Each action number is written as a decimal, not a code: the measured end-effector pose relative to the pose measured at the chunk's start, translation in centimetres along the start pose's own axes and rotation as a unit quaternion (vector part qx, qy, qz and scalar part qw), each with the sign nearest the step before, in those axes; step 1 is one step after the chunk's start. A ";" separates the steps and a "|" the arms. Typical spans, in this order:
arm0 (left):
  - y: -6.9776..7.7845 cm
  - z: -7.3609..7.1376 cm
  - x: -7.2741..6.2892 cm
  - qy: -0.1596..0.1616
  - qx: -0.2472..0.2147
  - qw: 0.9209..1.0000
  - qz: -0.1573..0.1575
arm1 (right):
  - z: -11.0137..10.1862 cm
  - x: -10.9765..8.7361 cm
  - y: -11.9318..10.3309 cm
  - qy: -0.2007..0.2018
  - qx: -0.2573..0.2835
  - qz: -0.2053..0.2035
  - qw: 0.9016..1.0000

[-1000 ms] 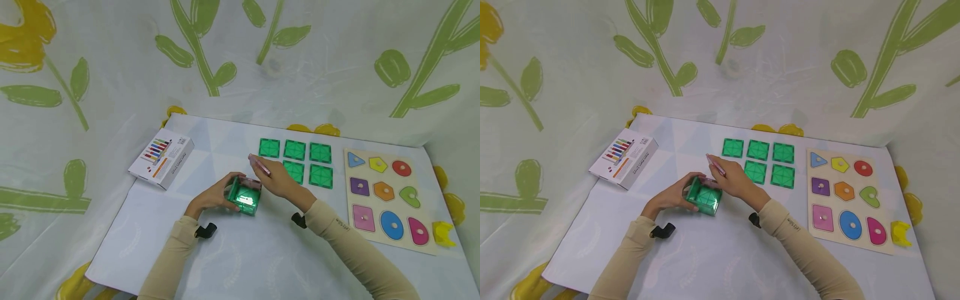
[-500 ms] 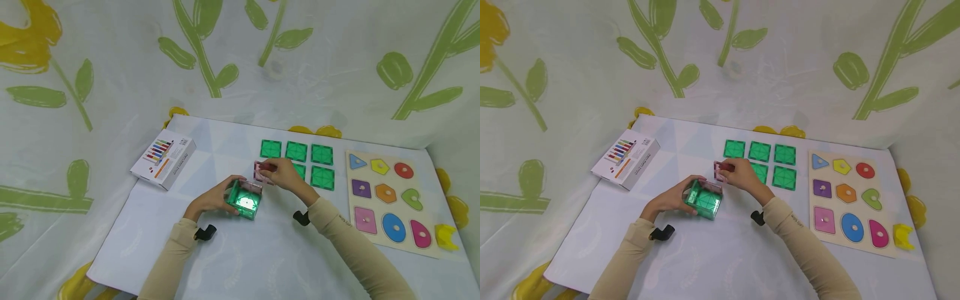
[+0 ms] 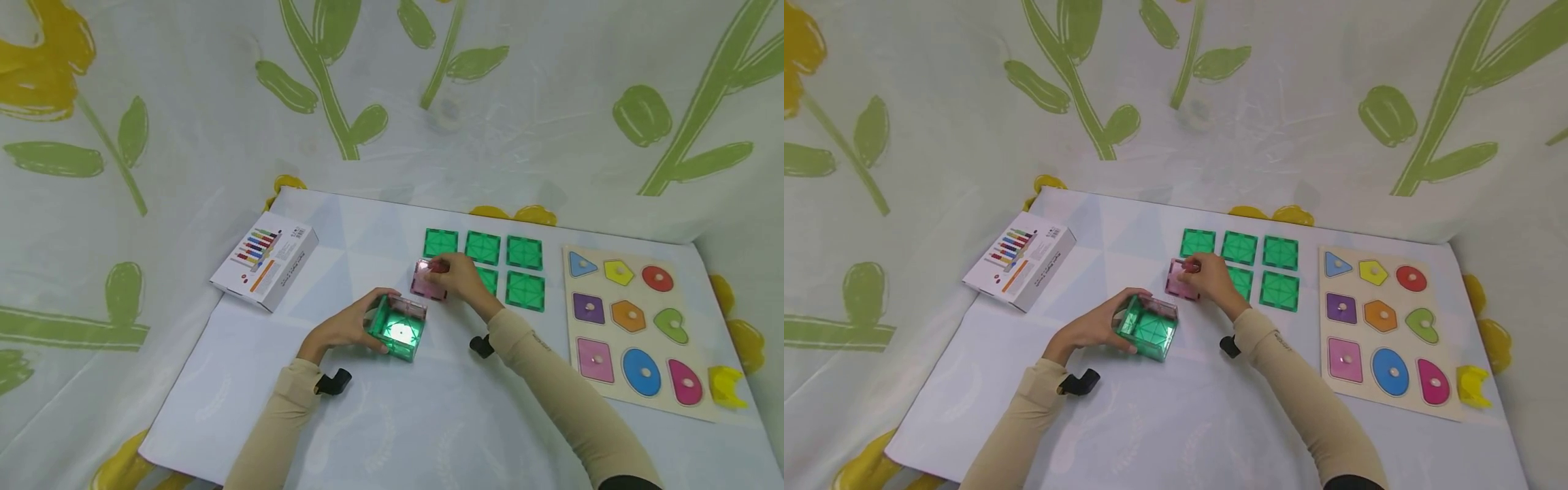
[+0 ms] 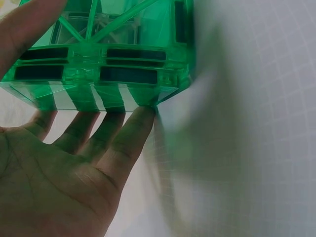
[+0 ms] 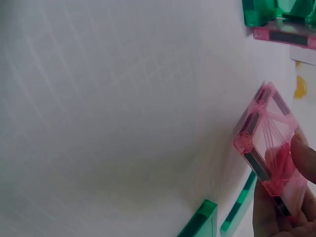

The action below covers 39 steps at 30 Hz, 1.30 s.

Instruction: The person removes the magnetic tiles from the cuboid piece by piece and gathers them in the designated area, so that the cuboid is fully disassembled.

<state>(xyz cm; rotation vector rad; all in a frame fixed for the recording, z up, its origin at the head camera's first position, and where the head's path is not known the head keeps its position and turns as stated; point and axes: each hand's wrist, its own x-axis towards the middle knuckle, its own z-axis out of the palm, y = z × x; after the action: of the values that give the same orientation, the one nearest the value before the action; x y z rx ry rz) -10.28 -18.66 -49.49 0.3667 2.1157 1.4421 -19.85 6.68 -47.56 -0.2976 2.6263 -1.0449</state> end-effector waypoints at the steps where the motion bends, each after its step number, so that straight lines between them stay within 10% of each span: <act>1: 0.0 0.0 0.0 0.001 0.000 1.000 -0.001 | 0.1 0.2 0.0 0.002 0.000 0.000 1.000; 14: 0.1 -0.2 -0.2 -0.014 0.004 1.000 0.012 | 0.1 1.2 0.7 -0.007 -0.009 0.006 1.000; 22: 0.1 -1.5 -0.4 -0.009 -0.093 0.994 0.049 | -0.4 1.7 0.4 -0.035 -0.034 0.018 0.999; 39: 0.1 -1.2 -0.5 -0.009 -0.033 0.999 0.011 | -0.7 1.9 0.6 -0.052 -0.088 -0.017 0.995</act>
<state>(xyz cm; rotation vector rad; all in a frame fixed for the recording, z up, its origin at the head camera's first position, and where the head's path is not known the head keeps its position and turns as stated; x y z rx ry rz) -10.55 -19.78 -48.98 0.3770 2.0499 1.5101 -21.94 6.97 -47.85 -0.4261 2.6306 -0.7875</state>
